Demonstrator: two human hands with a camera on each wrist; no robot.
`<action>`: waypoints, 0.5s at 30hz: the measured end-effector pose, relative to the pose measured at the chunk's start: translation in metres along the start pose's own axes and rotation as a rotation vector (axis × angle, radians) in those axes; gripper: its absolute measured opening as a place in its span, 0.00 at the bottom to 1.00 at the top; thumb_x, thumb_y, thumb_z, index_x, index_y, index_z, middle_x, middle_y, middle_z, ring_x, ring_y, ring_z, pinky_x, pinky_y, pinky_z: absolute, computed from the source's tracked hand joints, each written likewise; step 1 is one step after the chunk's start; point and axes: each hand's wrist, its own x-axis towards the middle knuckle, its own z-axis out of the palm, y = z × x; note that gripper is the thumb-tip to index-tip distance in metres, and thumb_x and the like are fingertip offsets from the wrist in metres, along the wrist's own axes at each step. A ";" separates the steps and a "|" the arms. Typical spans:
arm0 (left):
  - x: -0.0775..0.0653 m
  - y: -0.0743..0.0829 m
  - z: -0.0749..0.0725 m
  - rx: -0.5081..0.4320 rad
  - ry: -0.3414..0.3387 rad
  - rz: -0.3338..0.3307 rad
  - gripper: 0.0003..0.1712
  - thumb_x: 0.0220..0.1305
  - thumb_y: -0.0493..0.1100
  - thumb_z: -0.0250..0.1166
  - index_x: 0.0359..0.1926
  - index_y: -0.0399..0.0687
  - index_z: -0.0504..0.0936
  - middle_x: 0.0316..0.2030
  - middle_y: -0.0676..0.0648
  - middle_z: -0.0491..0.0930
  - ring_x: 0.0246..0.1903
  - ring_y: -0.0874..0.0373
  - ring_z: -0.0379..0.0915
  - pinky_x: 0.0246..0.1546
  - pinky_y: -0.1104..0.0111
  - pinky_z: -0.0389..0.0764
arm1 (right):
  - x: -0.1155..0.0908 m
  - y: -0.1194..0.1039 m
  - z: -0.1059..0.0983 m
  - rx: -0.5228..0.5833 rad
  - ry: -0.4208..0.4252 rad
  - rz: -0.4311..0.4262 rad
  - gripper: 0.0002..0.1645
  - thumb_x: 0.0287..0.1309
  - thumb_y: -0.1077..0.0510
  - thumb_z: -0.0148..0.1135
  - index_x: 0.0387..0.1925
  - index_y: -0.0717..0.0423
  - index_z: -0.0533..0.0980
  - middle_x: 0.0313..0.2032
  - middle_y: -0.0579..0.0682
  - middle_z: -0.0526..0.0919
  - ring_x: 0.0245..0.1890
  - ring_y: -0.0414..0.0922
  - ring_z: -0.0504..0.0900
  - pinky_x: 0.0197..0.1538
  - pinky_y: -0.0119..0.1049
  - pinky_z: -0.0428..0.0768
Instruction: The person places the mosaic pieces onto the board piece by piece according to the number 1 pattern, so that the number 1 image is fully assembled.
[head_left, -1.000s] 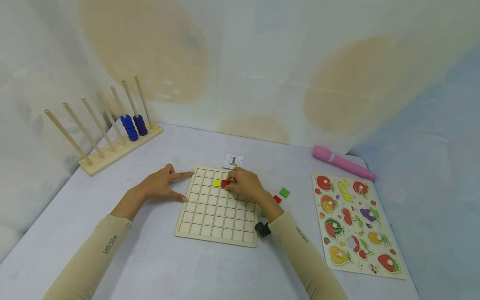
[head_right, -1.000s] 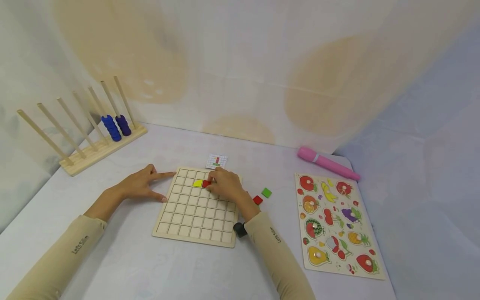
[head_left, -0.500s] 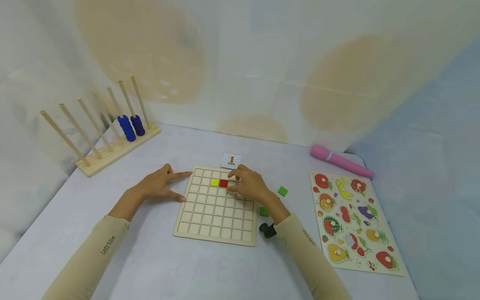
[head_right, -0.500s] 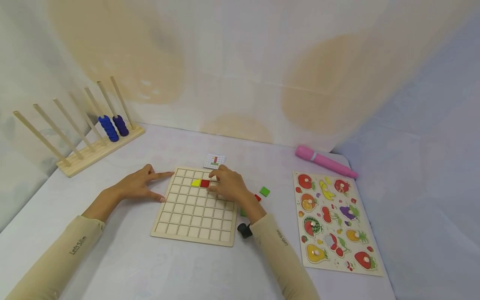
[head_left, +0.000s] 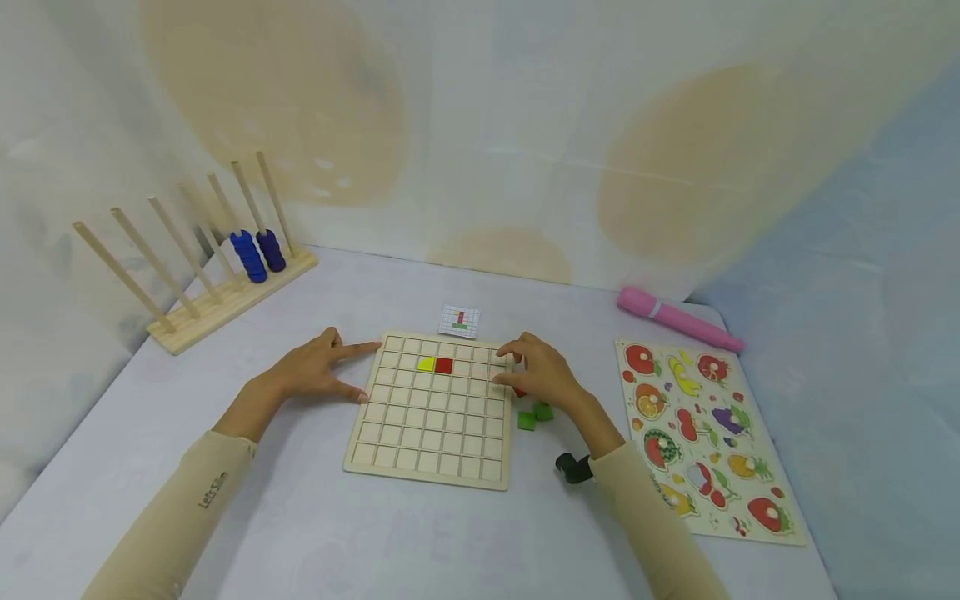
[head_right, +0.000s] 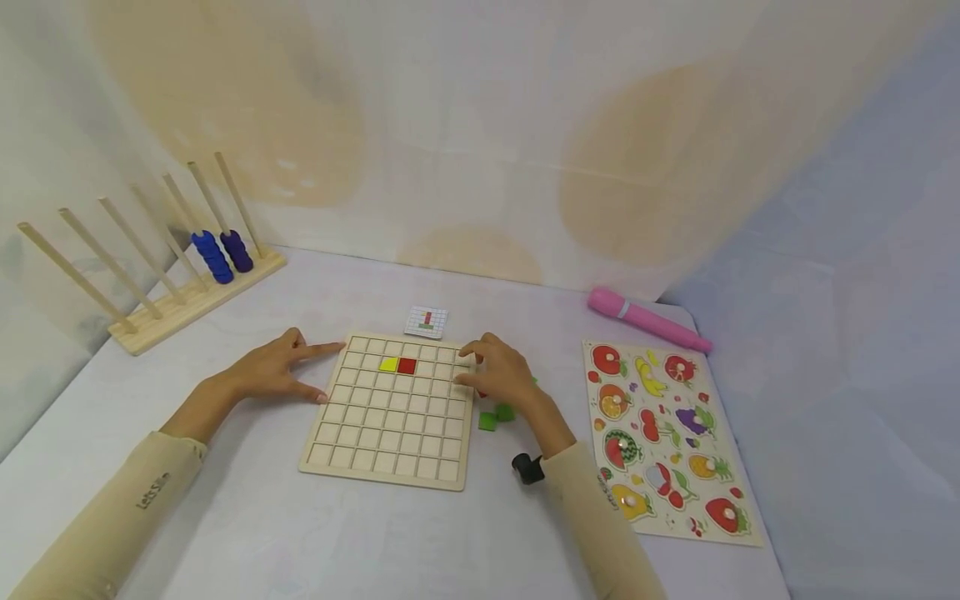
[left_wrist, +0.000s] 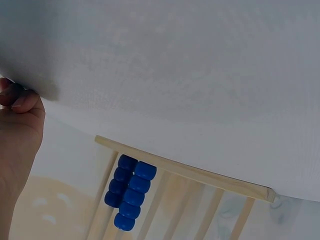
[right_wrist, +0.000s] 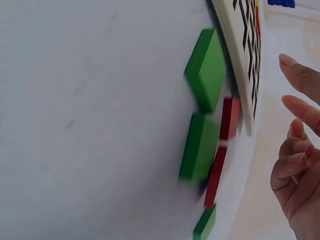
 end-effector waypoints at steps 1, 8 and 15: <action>0.000 0.000 0.000 -0.001 0.000 0.001 0.59 0.38 0.79 0.71 0.73 0.69 0.65 0.41 0.46 0.63 0.34 0.54 0.62 0.32 0.65 0.63 | -0.002 0.004 -0.002 0.005 0.004 0.001 0.26 0.51 0.48 0.76 0.51 0.54 0.82 0.35 0.50 0.74 0.32 0.44 0.69 0.32 0.35 0.67; 0.000 0.000 0.000 -0.009 -0.004 0.001 0.59 0.38 0.79 0.71 0.73 0.68 0.65 0.40 0.45 0.63 0.33 0.54 0.62 0.31 0.65 0.63 | -0.013 0.026 -0.007 -0.002 0.017 0.016 0.26 0.52 0.48 0.75 0.51 0.53 0.82 0.35 0.51 0.74 0.32 0.44 0.69 0.33 0.36 0.68; -0.001 0.004 -0.002 -0.013 0.002 0.010 0.58 0.40 0.77 0.72 0.73 0.66 0.66 0.39 0.45 0.63 0.33 0.54 0.61 0.31 0.65 0.63 | -0.022 0.038 -0.008 -0.006 -0.001 0.030 0.25 0.50 0.48 0.77 0.48 0.53 0.83 0.33 0.49 0.73 0.31 0.44 0.68 0.32 0.35 0.67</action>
